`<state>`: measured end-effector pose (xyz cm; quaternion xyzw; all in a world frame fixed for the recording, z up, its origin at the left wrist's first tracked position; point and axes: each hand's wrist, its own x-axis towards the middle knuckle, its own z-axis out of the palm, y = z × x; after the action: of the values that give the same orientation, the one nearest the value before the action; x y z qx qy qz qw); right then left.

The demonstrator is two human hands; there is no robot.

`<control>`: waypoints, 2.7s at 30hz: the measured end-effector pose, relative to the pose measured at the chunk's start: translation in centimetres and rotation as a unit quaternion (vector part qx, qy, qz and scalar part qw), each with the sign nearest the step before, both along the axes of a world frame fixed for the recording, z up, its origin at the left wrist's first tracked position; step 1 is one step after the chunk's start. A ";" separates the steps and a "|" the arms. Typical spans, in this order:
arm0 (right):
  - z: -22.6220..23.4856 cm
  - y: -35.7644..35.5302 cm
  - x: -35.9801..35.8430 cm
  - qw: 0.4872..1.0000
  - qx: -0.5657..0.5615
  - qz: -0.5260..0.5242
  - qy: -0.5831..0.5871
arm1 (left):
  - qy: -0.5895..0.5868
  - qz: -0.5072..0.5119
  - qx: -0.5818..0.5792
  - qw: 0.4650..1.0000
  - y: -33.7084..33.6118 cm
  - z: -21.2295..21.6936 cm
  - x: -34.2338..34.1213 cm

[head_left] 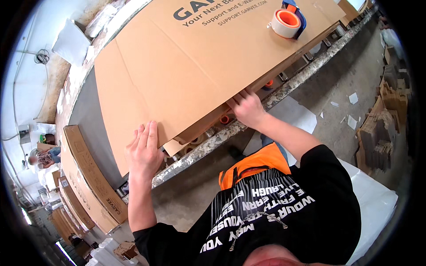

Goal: The person packs furniture components into a large cardboard box on a conveyor belt, sealing it with a tape dispenser and then moving it to pick up foam sheets to begin the next box.

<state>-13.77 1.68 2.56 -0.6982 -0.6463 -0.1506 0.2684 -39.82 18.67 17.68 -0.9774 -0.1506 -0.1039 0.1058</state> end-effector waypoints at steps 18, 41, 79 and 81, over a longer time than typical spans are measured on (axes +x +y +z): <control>6.4 -6.7 21.3 0.885 0.235 -0.339 0.215 | 0.146 -0.010 -0.084 0.986 -1.3 -8.9 2.2; 11.5 -1.7 -14.7 0.898 -0.417 -0.107 0.089 | -0.041 0.036 -0.174 0.983 -2.3 -11.5 -1.0; 3.6 -10.2 -2.7 0.945 -0.272 -0.096 0.151 | 0.113 0.190 -0.140 0.965 -5.4 -10.0 7.0; 3.6 -13.0 -0.2 0.930 -0.290 -0.110 0.198 | 0.098 0.151 -0.136 0.974 -7.5 -10.3 10.6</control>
<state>-14.01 -11.30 6.17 -0.8278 -0.5150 0.1560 0.1589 -29.26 11.18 7.42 -0.9541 -0.2980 0.0315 0.0003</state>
